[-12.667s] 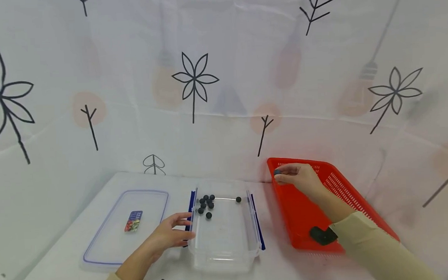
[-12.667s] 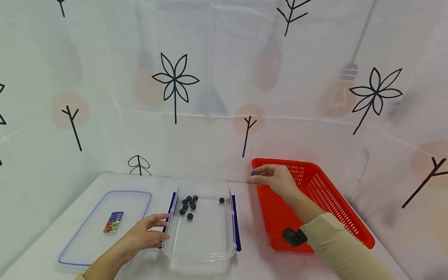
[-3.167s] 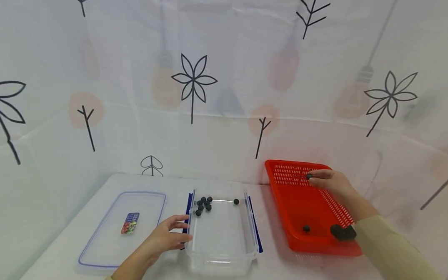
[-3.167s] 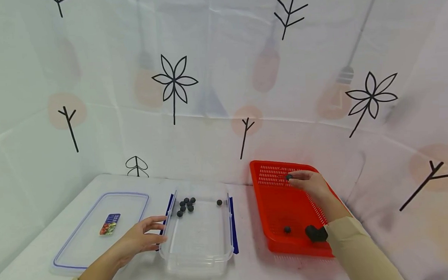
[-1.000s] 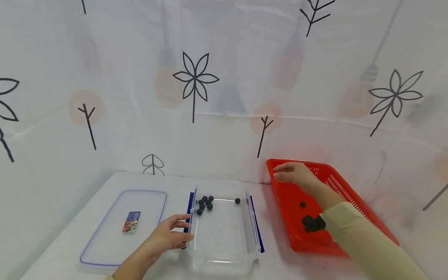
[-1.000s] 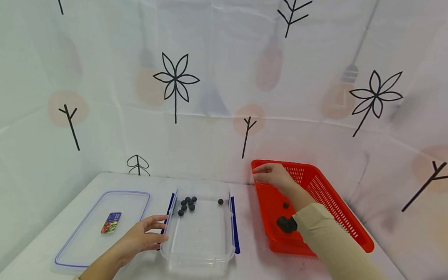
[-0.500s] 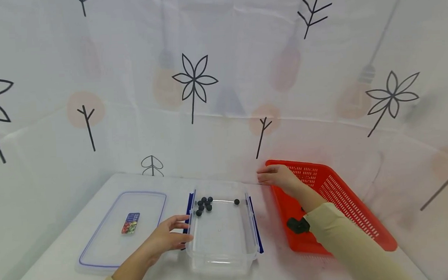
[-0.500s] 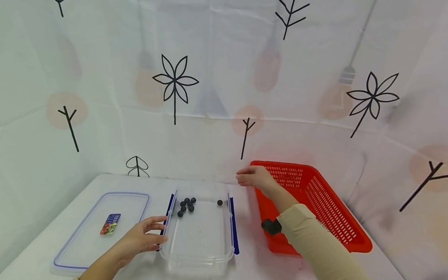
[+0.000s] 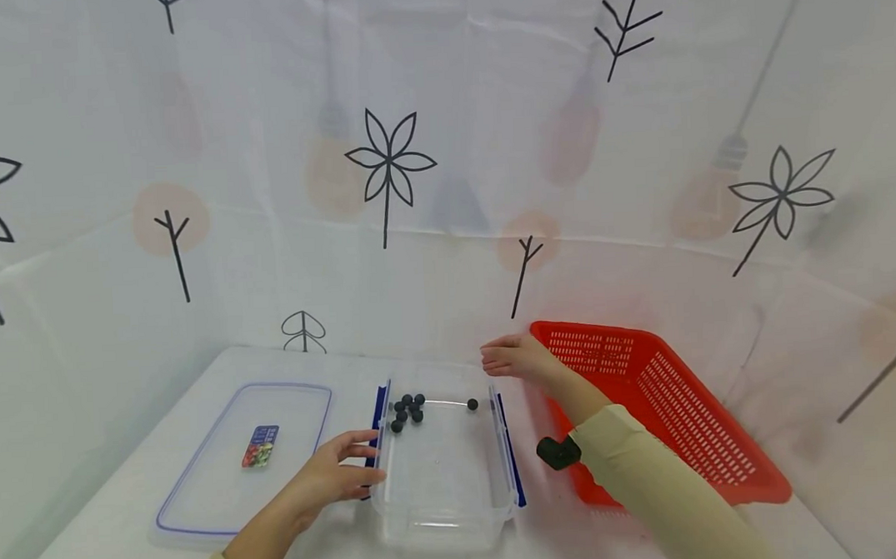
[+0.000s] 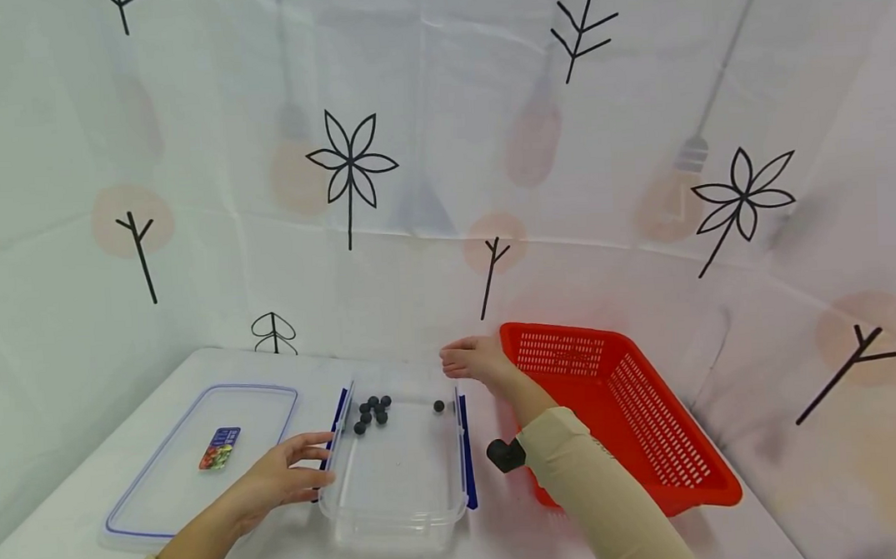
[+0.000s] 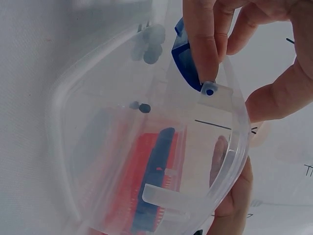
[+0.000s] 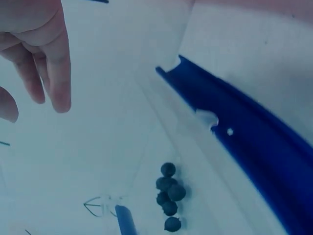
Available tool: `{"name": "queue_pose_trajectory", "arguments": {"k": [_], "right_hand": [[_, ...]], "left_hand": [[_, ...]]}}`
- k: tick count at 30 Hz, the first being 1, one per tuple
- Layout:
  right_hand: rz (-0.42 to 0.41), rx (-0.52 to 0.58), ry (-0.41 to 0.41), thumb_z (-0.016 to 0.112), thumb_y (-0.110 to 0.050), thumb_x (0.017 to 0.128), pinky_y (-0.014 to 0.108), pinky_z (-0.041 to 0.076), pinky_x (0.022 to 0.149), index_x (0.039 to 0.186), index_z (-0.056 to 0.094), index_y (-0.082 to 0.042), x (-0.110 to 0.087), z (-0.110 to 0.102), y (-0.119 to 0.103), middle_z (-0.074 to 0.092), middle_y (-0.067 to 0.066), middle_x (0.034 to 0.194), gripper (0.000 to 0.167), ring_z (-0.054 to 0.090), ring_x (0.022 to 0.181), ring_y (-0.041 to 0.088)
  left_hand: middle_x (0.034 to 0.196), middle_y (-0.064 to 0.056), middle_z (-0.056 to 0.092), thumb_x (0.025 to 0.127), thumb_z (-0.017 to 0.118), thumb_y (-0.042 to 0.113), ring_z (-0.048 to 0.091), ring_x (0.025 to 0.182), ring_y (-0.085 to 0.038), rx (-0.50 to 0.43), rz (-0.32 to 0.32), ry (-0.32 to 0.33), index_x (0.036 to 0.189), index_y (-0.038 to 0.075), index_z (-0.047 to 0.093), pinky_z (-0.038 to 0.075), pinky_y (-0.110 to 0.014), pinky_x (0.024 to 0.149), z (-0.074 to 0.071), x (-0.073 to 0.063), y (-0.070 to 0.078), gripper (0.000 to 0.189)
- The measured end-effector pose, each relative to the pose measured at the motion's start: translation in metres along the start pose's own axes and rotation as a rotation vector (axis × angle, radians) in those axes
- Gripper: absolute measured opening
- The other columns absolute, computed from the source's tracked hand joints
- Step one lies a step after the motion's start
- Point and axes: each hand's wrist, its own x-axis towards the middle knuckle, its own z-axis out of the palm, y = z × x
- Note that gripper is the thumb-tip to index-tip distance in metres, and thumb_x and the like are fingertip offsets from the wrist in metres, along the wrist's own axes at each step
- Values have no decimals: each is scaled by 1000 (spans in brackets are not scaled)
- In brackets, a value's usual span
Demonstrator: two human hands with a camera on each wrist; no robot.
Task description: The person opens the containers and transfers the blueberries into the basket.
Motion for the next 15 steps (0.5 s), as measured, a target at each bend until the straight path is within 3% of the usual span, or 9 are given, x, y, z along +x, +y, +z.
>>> {"name": "queue_pose_trajectory", "arguments": {"k": [6, 15], "right_hand": [[102, 73, 27, 56, -17, 94, 38, 47, 91, 121, 52, 7, 15, 23, 3, 61, 19, 106, 37, 62, 89, 23], [210, 30, 42, 57, -25, 93, 42, 44, 97, 126, 50, 4, 29, 50, 2, 55, 20, 117, 44, 54, 104, 34]], "left_hand": [[118, -16, 52, 77, 74, 4, 59, 87, -21, -15, 7, -8, 134, 1, 44, 55, -37, 75, -1, 1, -3, 64], [118, -17, 52, 77, 74, 6, 59, 88, -21, -13, 22, -20, 134, 0, 43, 55, -38, 75, -2, 2, -3, 65]]}}
